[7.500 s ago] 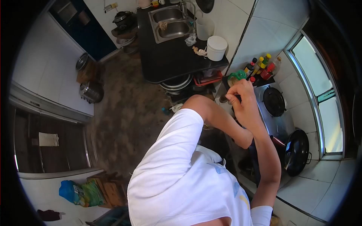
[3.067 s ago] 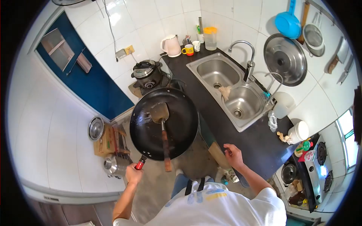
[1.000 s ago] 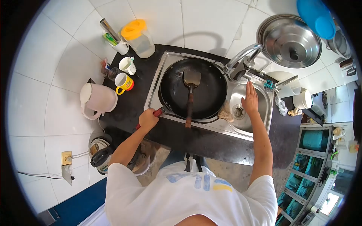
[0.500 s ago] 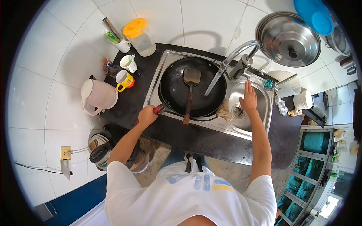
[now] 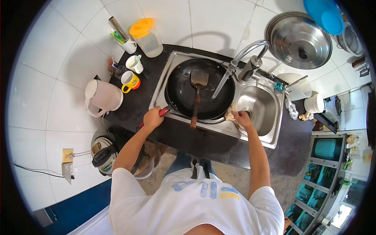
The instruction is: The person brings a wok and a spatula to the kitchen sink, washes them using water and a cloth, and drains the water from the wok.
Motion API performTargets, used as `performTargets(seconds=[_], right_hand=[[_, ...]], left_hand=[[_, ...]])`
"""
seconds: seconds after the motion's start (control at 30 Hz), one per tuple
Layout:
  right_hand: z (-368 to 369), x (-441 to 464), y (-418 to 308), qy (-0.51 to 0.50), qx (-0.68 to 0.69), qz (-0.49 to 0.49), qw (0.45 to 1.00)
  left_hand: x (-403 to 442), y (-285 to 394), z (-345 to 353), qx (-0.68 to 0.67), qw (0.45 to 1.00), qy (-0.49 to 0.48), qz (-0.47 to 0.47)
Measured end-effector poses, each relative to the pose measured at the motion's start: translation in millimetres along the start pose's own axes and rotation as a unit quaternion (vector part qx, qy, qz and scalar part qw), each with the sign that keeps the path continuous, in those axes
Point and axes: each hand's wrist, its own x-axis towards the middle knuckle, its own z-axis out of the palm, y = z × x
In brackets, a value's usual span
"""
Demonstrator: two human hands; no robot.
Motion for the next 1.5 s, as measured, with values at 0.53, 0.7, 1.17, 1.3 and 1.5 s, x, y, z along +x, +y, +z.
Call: performTargets(seconds=[0.53,0.7,1.17,1.3,1.5], right_hand=[[-65,-98,-78,0.022,0.594,-0.037,0.804],[-62,-117,-160,0.004,0.669,-0.141,0.730],[-11,-73,-161,0.123,0.490,-0.009,0.863],[-46,-44,-110,0.132,0.341,0.001,0.931],[-98,0,-112,0.093,0.192,0.044,0.976]], left_hand=[[1,-9,7,-0.038,0.999,-0.007,0.018],[-1,-17,13,-0.092,0.993,0.028,0.068],[-6,-16,-8,-0.068,0.988,0.046,0.131],[-8,10,6,-0.203,0.932,0.204,0.221],[-31,75,40,-0.425,0.891,-0.138,-0.083]])
